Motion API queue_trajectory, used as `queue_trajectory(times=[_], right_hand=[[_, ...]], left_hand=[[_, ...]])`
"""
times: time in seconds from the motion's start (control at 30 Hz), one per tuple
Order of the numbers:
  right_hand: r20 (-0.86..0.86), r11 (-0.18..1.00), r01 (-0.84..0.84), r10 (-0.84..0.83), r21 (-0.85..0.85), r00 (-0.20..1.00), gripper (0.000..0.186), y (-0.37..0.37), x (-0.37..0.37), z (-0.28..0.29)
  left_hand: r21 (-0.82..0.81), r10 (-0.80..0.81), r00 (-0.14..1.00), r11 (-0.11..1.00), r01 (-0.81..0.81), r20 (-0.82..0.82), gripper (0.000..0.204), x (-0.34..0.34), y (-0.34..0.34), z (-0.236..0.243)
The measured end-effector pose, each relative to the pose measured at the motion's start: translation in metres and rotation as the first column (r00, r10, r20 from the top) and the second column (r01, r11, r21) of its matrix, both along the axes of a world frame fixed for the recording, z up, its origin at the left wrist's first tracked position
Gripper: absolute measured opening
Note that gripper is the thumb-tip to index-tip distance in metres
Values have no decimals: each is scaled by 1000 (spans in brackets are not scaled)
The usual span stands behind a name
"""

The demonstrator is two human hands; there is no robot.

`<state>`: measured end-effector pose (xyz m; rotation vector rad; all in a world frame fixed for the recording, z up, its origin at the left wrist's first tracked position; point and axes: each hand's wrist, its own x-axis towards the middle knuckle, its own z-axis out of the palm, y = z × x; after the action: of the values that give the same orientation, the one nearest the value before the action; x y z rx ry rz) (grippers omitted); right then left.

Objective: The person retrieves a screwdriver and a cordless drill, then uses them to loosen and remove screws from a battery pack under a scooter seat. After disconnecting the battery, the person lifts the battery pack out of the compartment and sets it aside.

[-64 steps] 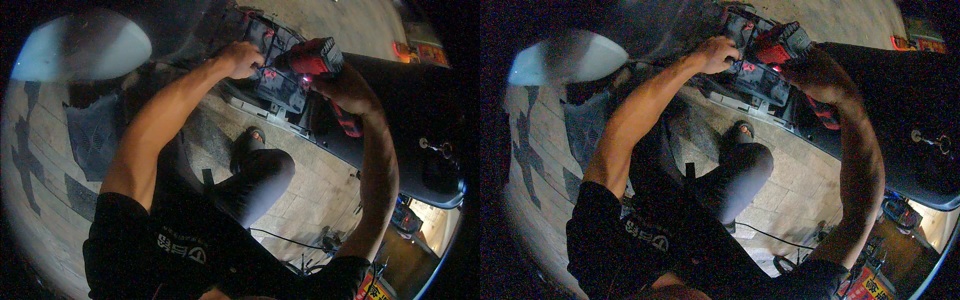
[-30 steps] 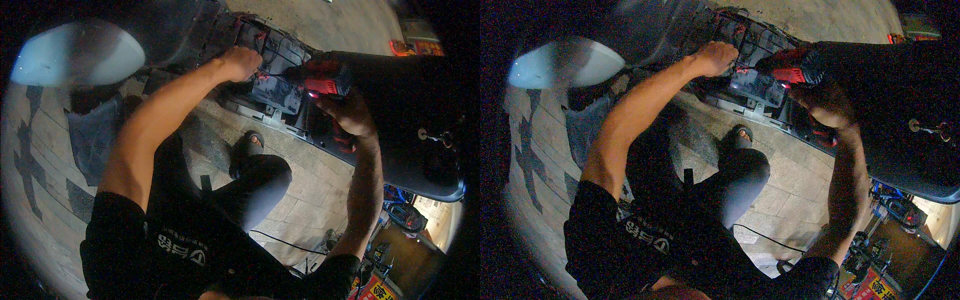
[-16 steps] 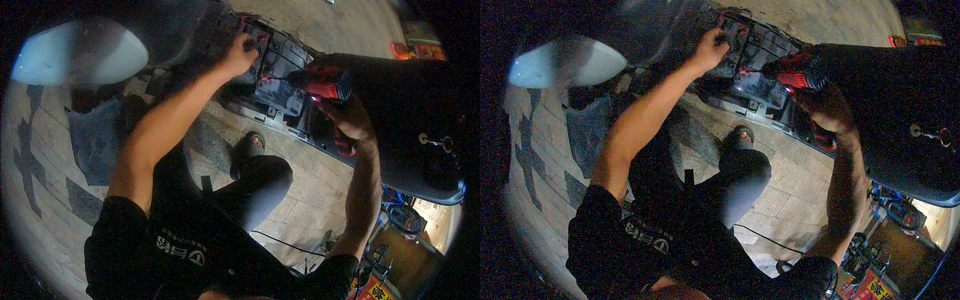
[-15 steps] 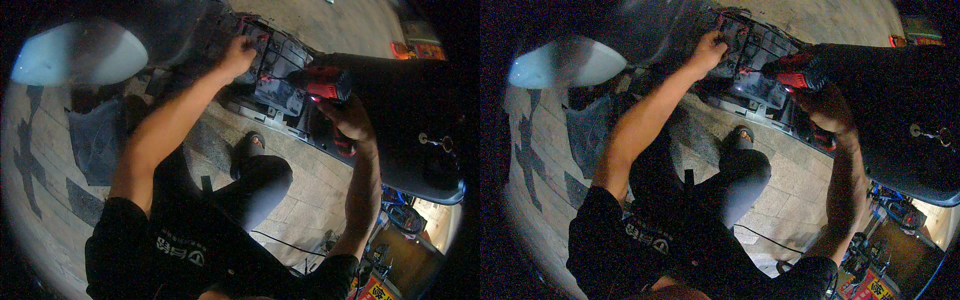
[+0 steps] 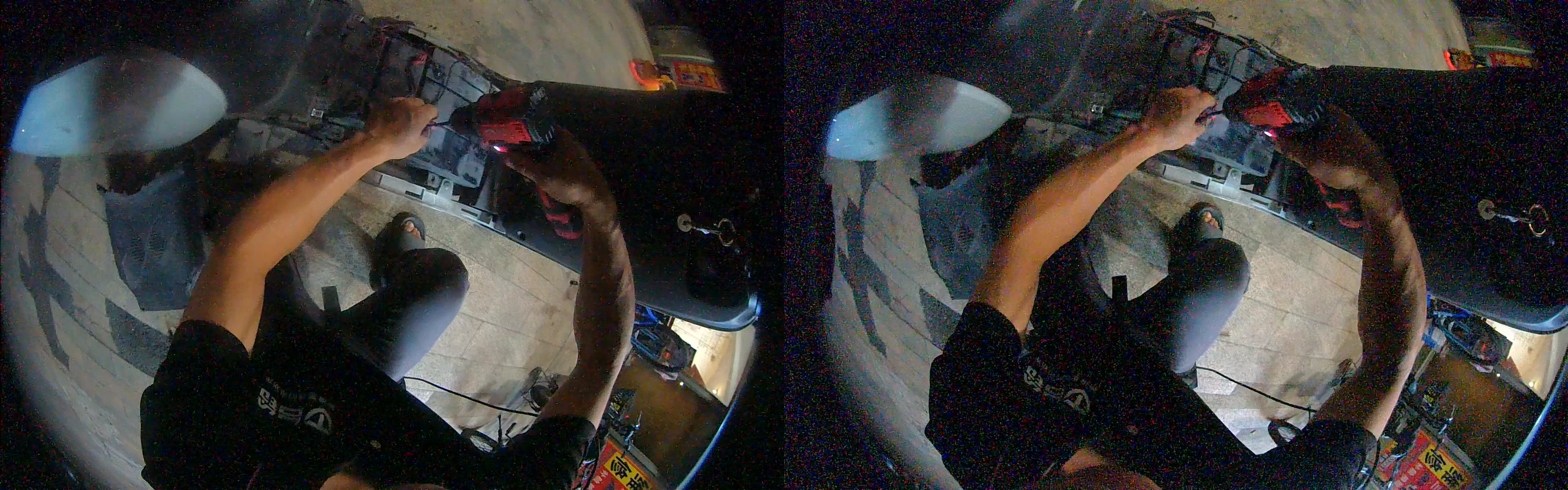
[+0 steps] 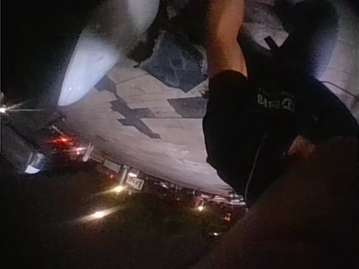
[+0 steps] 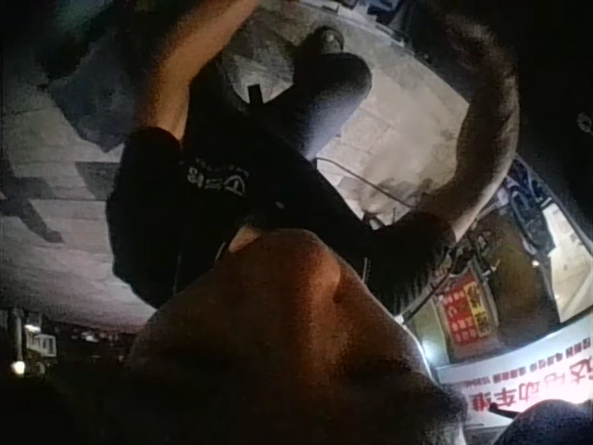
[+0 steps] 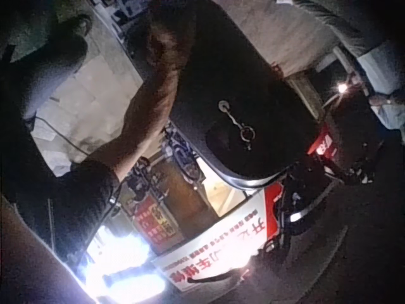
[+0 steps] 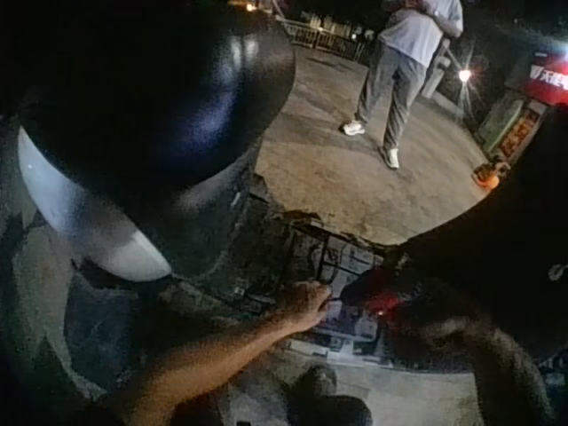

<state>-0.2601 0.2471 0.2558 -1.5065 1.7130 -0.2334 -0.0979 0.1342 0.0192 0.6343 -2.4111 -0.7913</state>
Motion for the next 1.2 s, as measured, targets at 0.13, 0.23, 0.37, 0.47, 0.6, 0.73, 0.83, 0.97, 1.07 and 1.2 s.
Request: queue_trajectory(times=[0.13, 0.23, 0.37, 0.47, 0.6, 0.73, 0.83, 0.97, 1.07, 1.2], right_hand=[[-106, 998, 64, -64, -4, 992, 37, 3, 7, -4], [-152, 994, 94, -86, 52, 985, 39, 3, -7, -18], [-43, 993, 65, -70, -96, 997, 38, 9, -9, -22], [63, 989, 84, -76, -125, 995, 37, 15, 7, -10], [-102, 989, 10, -26, -149, 994, 35, 12, 5, -11], [-138, 991, 129, -134, -42, 981, 35, 18, 6, 1], [-132, 993, 113, -115, -18, 985, 43, 38, 8, 8], [434, 945, 325, -304, 27, 848, 59, 97, 17, 10], [716, 853, 377, -513, 362, 474, 69, 113, 25, -3], [454, 977, 157, -207, 147, 867, 79, 114, 33, -36]], left_hand=[[-84, -72, 985, 993, 85, 154, 21, -7, -9, -1], [-109, -79, 969, 988, 107, 232, 19, -9, -12, -1], [-160, -15, 937, 984, 76, 350, 18, -19, -15, 1], [-172, -35, 912, 978, 115, 408, 17, -16, -16, 15], [-178, -42, 930, 977, 114, 366, 18, -18, -19, 11], [-151, -85, 922, 977, 152, 378, 17, -8, -8, 32], [-355, -108, 989, 932, 67, -96, 21, 33, 14, 17], [-3, -8, 970, 1000, 9, 241, 21, 76, 82, 33], [203, -7, 934, 977, -71, 357, 22, 107, 121, -37], [462, -207, 756, 876, -139, 620, 20, 136, 164, -154]])
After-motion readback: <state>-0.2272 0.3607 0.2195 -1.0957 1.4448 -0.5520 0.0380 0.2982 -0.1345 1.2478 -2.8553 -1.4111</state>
